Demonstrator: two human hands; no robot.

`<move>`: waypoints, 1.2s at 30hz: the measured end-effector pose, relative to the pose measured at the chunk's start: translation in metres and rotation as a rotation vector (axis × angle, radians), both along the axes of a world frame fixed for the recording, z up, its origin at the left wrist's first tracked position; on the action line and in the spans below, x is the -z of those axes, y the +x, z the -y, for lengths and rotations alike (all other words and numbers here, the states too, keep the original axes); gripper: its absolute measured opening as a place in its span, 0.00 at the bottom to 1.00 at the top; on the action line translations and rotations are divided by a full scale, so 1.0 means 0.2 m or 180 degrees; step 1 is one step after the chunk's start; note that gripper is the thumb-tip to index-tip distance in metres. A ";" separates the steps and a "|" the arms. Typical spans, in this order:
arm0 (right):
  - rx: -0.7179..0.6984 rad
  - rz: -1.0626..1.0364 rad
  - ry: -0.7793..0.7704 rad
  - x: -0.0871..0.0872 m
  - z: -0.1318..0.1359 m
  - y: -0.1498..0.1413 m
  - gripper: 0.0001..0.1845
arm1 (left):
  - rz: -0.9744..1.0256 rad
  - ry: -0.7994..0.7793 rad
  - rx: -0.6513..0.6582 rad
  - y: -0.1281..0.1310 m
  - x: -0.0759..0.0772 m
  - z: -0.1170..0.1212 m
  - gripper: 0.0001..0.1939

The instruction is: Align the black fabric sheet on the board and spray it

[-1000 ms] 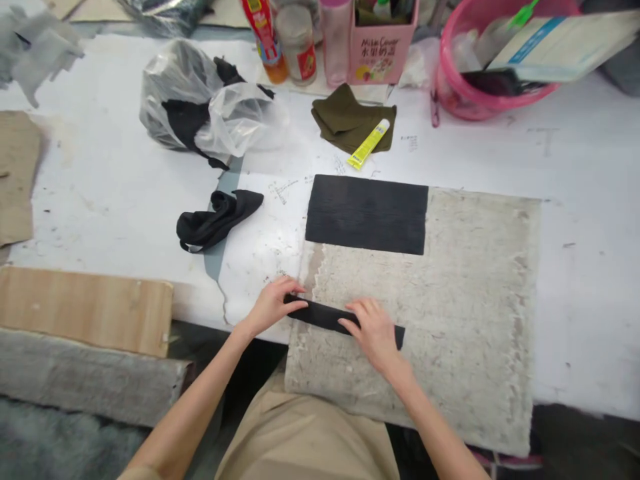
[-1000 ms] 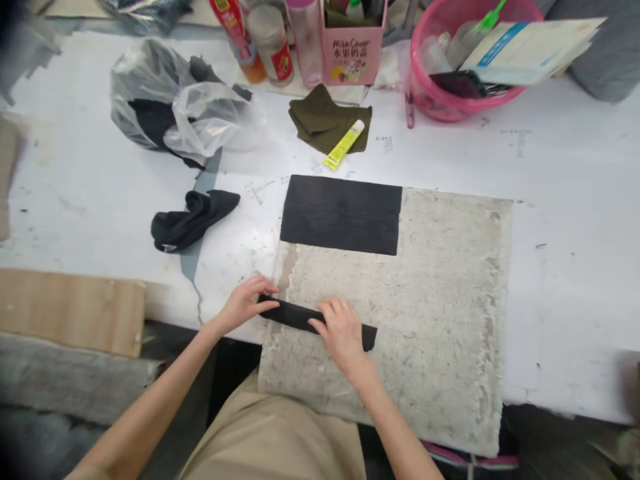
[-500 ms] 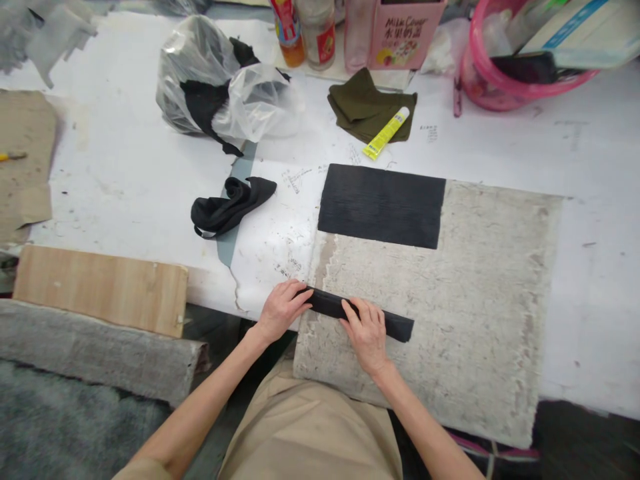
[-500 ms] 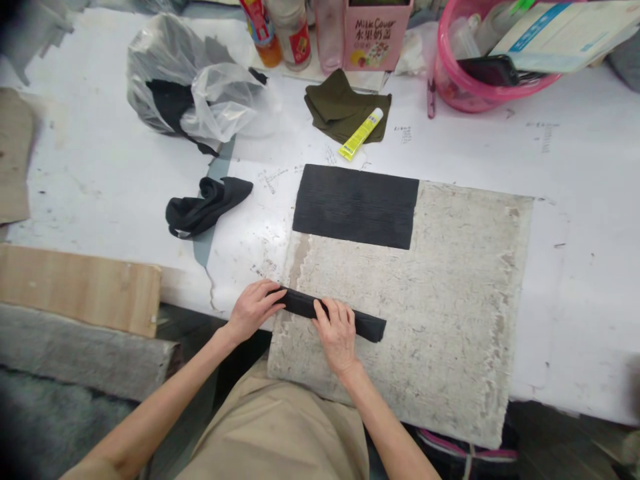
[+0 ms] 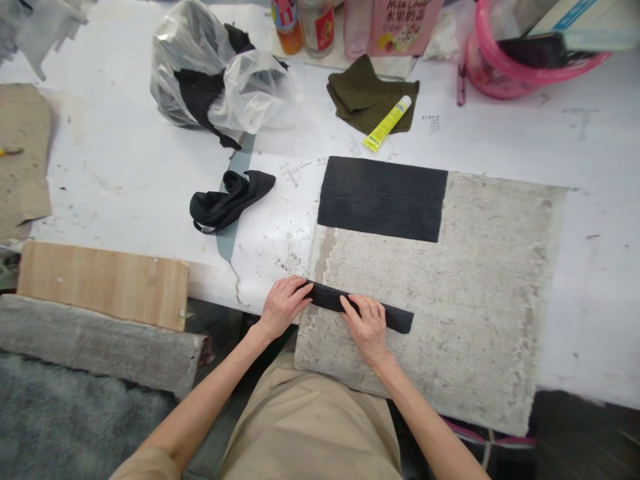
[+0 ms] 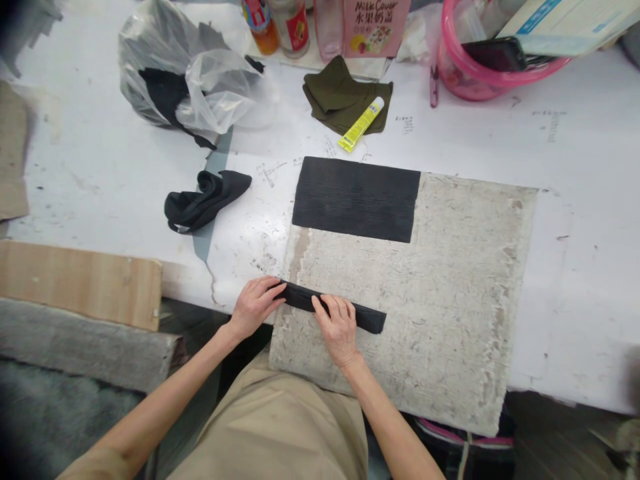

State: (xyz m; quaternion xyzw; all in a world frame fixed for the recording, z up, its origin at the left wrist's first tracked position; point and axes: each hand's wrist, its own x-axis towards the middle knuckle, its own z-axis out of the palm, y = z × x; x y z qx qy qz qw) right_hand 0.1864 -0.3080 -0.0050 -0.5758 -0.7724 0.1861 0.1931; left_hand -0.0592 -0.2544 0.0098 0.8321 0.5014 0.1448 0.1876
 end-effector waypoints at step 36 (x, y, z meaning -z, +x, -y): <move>-0.0044 0.0450 -0.0684 -0.11 -0.19 0.01 0.04 | -0.0550 -0.0699 0.0379 0.08 -0.06 -0.16 0.14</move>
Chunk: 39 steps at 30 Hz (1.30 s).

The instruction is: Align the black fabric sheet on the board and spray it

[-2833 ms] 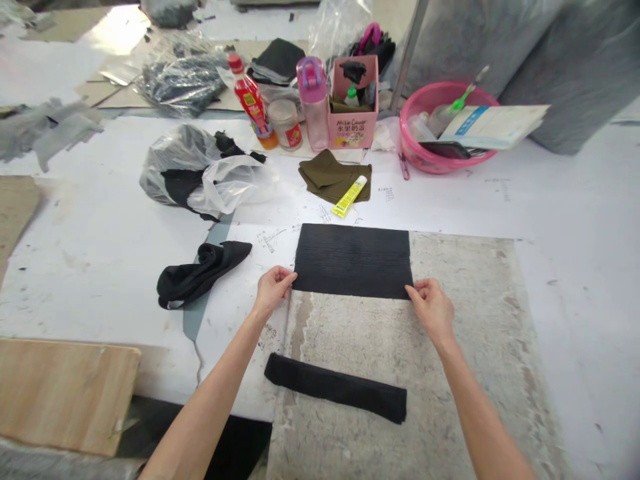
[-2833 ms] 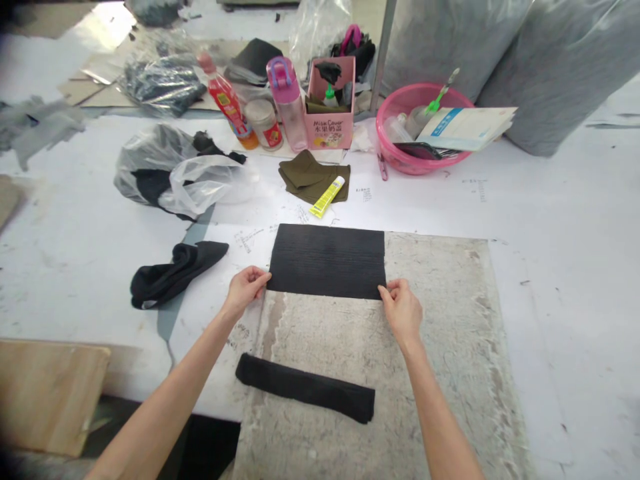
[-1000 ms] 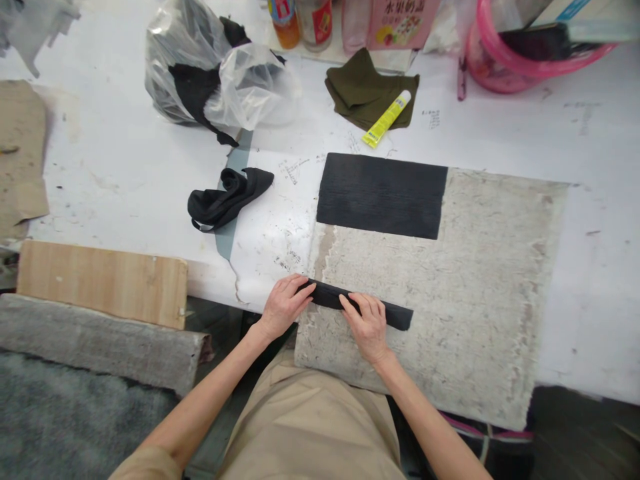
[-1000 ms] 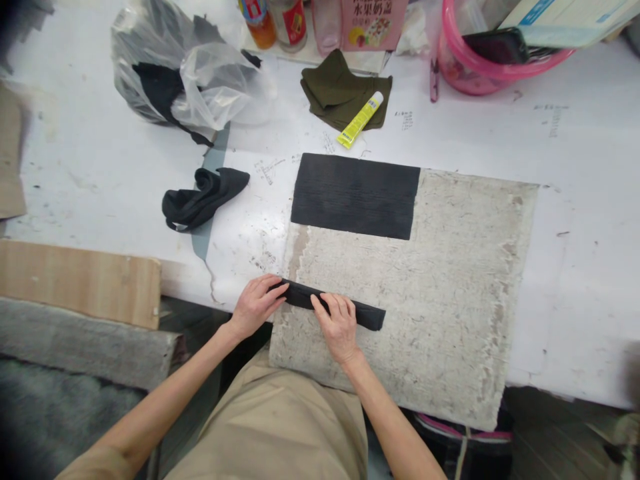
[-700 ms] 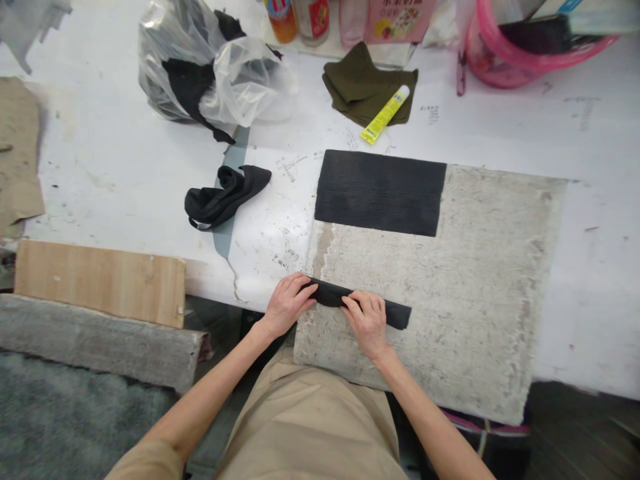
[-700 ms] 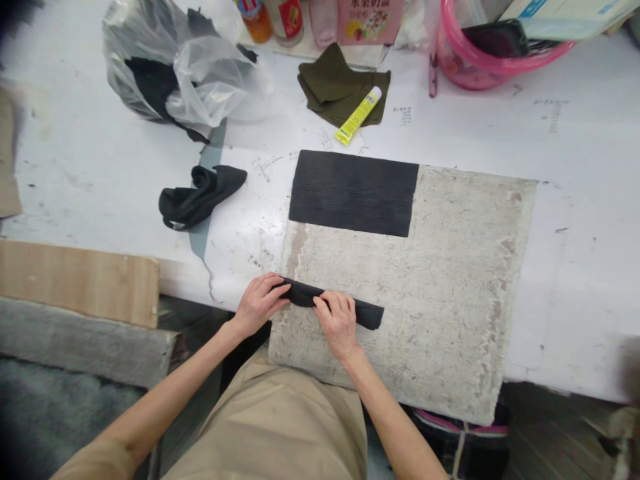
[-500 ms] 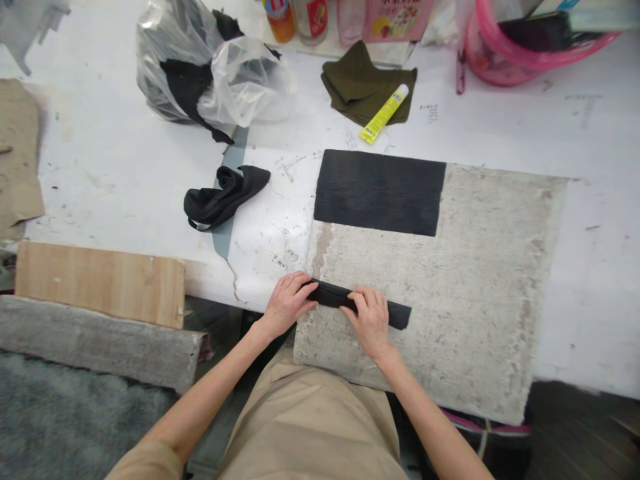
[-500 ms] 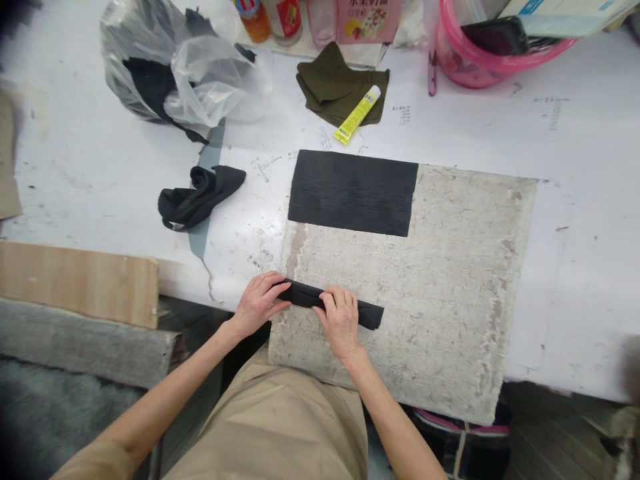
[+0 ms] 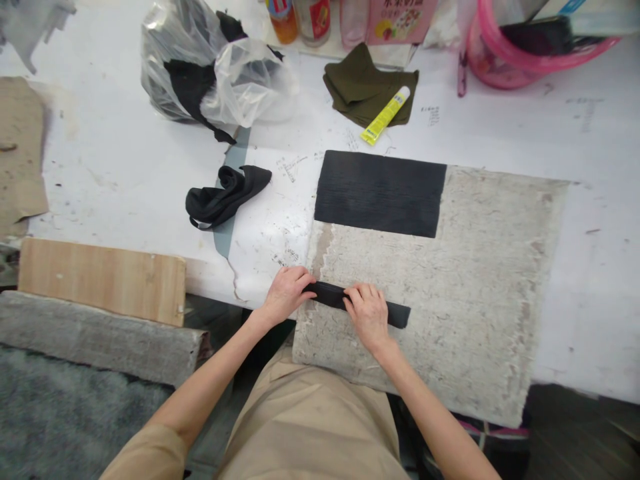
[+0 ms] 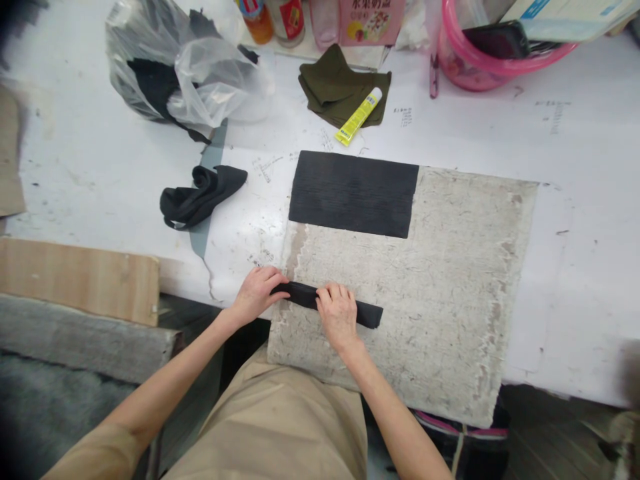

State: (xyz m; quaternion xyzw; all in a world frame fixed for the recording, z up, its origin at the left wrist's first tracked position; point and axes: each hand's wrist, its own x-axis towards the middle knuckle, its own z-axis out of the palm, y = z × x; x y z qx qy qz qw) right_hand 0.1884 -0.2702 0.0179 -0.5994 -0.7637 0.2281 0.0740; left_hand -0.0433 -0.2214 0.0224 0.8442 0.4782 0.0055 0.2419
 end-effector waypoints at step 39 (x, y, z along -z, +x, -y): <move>0.0337 -0.0251 -0.0045 -0.06 0.06 0.20 0.05 | 0.0626 0.0099 0.0042 -0.03 -0.02 -0.05 0.06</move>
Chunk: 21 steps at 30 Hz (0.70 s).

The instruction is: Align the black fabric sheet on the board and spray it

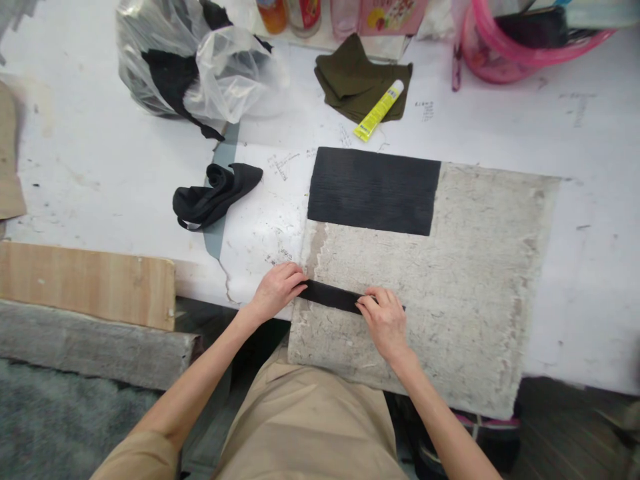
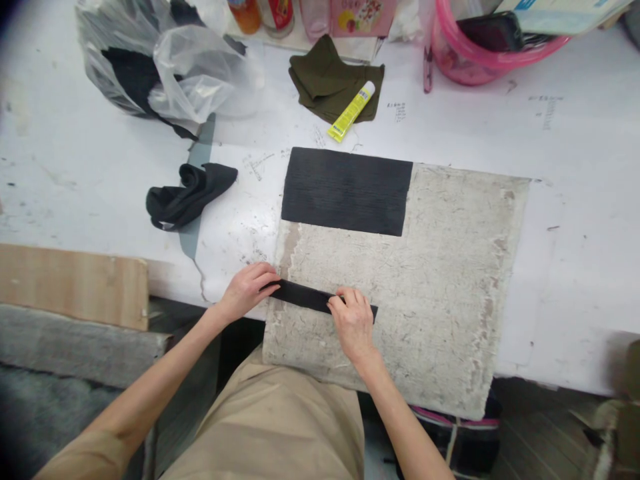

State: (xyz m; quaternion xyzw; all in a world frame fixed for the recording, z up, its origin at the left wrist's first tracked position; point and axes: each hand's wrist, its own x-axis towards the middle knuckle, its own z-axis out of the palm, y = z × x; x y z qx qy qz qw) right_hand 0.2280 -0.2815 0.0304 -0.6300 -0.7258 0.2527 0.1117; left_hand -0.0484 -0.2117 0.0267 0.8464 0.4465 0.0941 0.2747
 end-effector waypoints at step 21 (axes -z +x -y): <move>0.1273 -0.1673 -0.1371 0.04 -0.52 0.54 0.16 | 0.0789 -0.1790 -0.1477 0.01 0.00 -0.49 0.15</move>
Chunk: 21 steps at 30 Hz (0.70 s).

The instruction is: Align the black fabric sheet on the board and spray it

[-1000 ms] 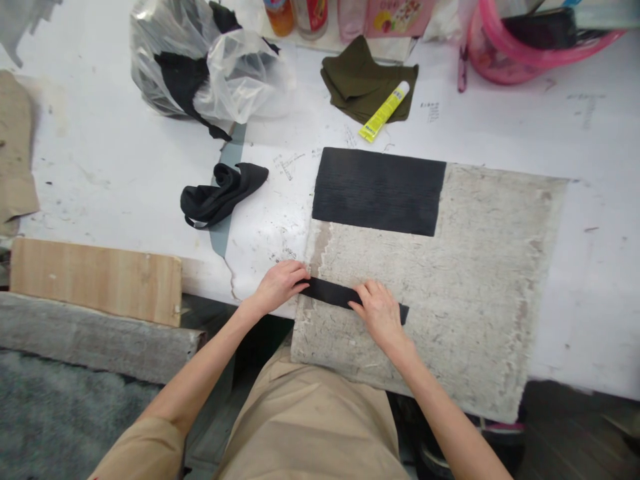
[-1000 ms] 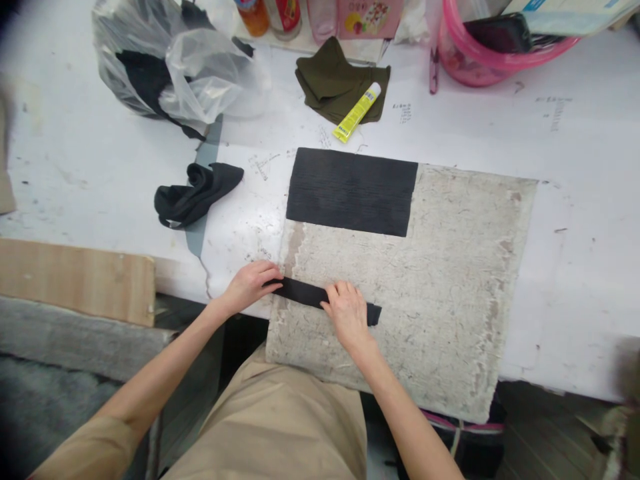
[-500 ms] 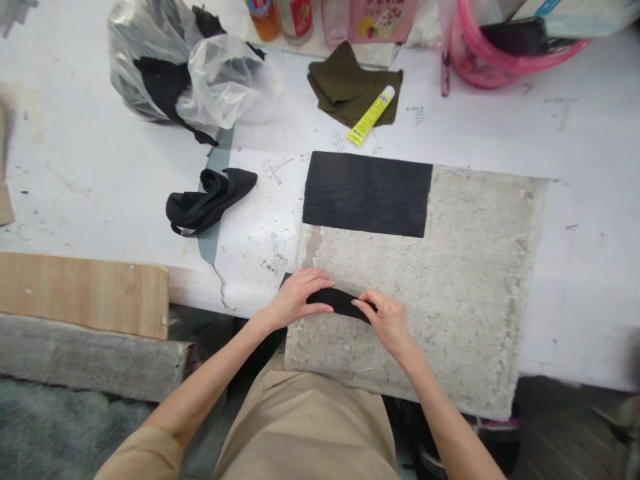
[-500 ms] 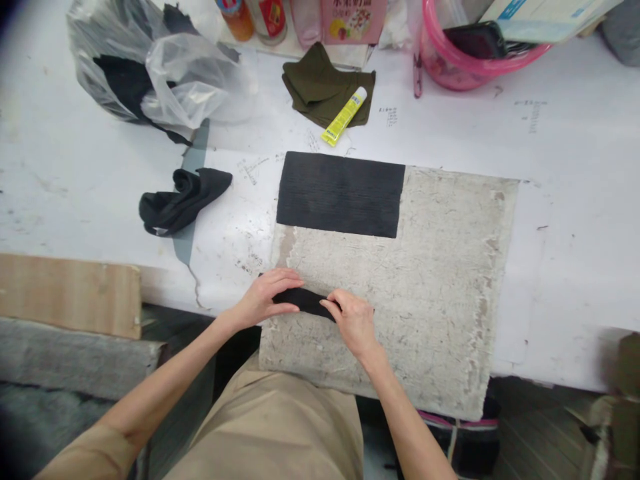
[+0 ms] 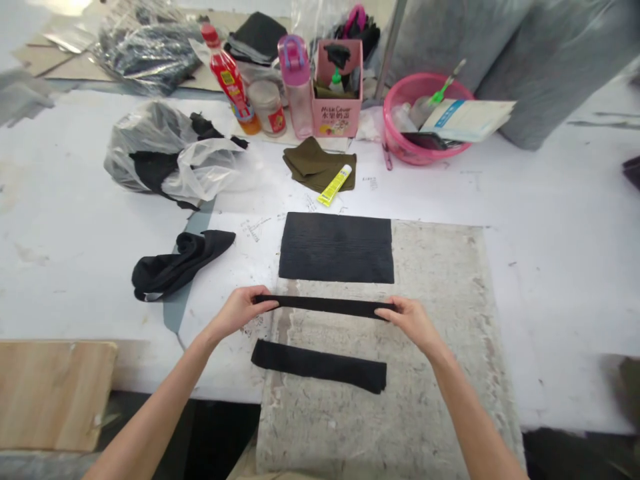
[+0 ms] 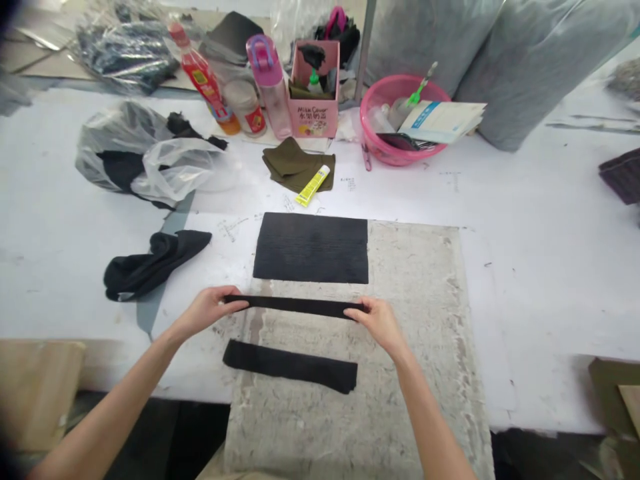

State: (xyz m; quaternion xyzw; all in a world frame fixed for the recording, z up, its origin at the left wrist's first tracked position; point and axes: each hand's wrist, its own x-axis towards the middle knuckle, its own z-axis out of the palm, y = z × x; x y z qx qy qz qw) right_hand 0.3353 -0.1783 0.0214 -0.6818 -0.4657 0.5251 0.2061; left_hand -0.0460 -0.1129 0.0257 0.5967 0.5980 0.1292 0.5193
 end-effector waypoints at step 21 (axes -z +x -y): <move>0.0634 0.1615 0.0682 0.16 -0.18 0.07 0.29 | 0.0321 -0.0126 -0.1248 0.15 0.18 -0.16 0.19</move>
